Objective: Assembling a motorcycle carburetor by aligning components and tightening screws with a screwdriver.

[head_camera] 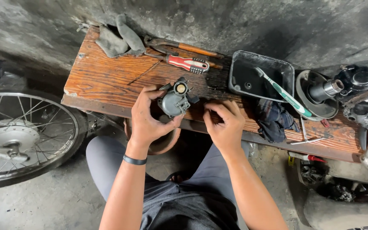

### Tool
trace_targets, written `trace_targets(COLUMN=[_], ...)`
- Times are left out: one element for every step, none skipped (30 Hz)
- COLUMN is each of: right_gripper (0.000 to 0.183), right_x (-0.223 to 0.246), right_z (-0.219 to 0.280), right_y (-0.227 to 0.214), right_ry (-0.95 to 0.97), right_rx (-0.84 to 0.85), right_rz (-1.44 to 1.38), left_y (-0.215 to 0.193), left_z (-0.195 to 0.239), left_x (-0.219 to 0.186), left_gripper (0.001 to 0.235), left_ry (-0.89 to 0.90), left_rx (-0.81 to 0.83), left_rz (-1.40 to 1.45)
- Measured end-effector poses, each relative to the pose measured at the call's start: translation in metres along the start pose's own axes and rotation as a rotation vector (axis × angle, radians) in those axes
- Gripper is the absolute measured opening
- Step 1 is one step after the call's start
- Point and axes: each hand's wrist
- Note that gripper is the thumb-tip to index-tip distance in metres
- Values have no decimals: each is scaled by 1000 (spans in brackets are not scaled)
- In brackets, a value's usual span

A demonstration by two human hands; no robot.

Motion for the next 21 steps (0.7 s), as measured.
trace_targets(right_gripper=[15,14,14,14,15,17,17,16,16,16,17,19,19,18,18,18,15,13,13,11,10], right_x=[3,6,9,8,7,6,9,13,17,17,17,17,16,15,14,12,11,11,5,0,-6], right_z=[-2,-4,-5,-5,-4,-4,-7,-10,-13,-13,-13,-13,-13,-12,-12,-11,-9,-8,-8,-7,-6], right_y=[-1,-2,-3,-3,-2,-2,-2,-3,-3,-3,-2,-1,-1,0,0,0,0,1,0,0,0], right_ry=[2,-6,-14,-13,-13,-14,-13,-16,-20,-18,-35,-53,-51,-55,-60,-60,-44,-30,-31,-39,-47], right_rx=[-3,-8,-14,-14,-4,6,4,2,0,-1,5,10,9,8,7,5,8,11,10,18,27], right_rz=[2,-2,-6,-4,0,4,7,19,31,34,40,45,47,56,65,66,62,57,57,127,198], left_y=[0,1,1,1,1,1,1,1,1,1,2,2,2,1,1,0,0,-1,-1,-2,-3], left_z=[0,0,0,0,0,-1,-1,-1,0,0,0,0,0,-1,-1,-1,-1,-1,-2,-2,-2], left_x=[1,1,1,1,1,0,1,2,3,4,4,4,4,3,3,2,1,0,-1,-2,-3], left_gripper=[60,59,58,58,58,58,58,58,58,58,58,58,58,58,57,57,57,57,57,57,57], left_ry=[2,7,11,12,10,10,11,10,9,10,12,14,16,18,20,22,17,12,13,10,6], left_rx=[3,3,3,4,0,-4,-3,1,4,6,3,0,1,2,4,4,11,17,17,20,24], left_rz=[2,-2,-6,-4,-1,4,6,8,10,13,12,11,14,4,-6,-6,0,4,3,7,10])
Point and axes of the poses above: each hand's wrist, its own z-axis away from the middle knuckle, its own y-axis out of the palm, x = y × z, and after that the axes turned 13 degrees about x, right-handed
